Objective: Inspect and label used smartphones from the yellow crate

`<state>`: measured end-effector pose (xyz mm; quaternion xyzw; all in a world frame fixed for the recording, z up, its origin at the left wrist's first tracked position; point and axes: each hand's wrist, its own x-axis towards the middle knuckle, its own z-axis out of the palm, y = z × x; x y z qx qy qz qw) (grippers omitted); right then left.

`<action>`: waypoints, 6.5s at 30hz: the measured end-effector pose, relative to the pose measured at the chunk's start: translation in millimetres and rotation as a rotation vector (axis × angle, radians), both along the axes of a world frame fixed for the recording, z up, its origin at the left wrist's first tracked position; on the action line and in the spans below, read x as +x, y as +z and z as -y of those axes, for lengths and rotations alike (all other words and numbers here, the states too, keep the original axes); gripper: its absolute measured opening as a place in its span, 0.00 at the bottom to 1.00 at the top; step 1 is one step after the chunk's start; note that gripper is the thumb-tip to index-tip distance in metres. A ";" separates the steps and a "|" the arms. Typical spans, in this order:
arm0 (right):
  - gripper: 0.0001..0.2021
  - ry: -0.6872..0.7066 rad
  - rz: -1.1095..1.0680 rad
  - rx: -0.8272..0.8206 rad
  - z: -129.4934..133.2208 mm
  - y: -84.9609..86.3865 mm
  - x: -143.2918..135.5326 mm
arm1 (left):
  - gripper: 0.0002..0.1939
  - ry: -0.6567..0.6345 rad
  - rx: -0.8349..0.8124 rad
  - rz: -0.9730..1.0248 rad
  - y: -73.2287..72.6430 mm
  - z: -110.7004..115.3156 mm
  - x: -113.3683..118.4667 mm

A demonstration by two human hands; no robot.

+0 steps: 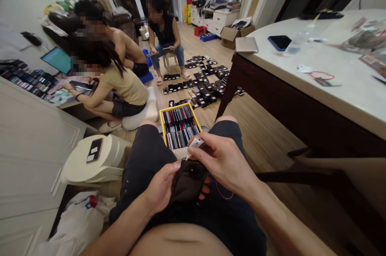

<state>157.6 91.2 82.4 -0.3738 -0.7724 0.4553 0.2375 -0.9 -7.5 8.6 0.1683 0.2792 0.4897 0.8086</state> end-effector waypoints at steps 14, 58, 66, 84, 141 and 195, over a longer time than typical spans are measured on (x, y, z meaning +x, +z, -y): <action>0.12 0.036 -0.101 -0.123 -14.0 -10.4 -5.6 | 0.26 -0.048 0.052 0.135 -5.6 -3.1 -13.9; 0.12 0.150 -0.146 -0.161 -19.5 -16.7 -5.9 | 0.27 -0.239 0.336 -0.169 -19.2 -45.7 -44.4; 0.06 0.220 -0.070 0.139 -18.8 -2.5 -9.6 | 0.24 -0.201 0.223 -0.166 -21.2 -46.2 -44.1; 0.10 0.243 -0.026 0.447 -13.5 2.8 -8.7 | 0.21 -0.086 0.240 -0.112 -21.7 -37.3 -30.4; 0.07 -0.050 -0.097 0.336 5.1 -21.9 -3.6 | 0.27 0.313 0.197 -1.325 9.0 11.3 34.6; 0.04 0.041 -0.055 0.374 -1.6 -23.8 -2.3 | 0.18 0.298 0.123 -1.285 21.7 3.4 23.2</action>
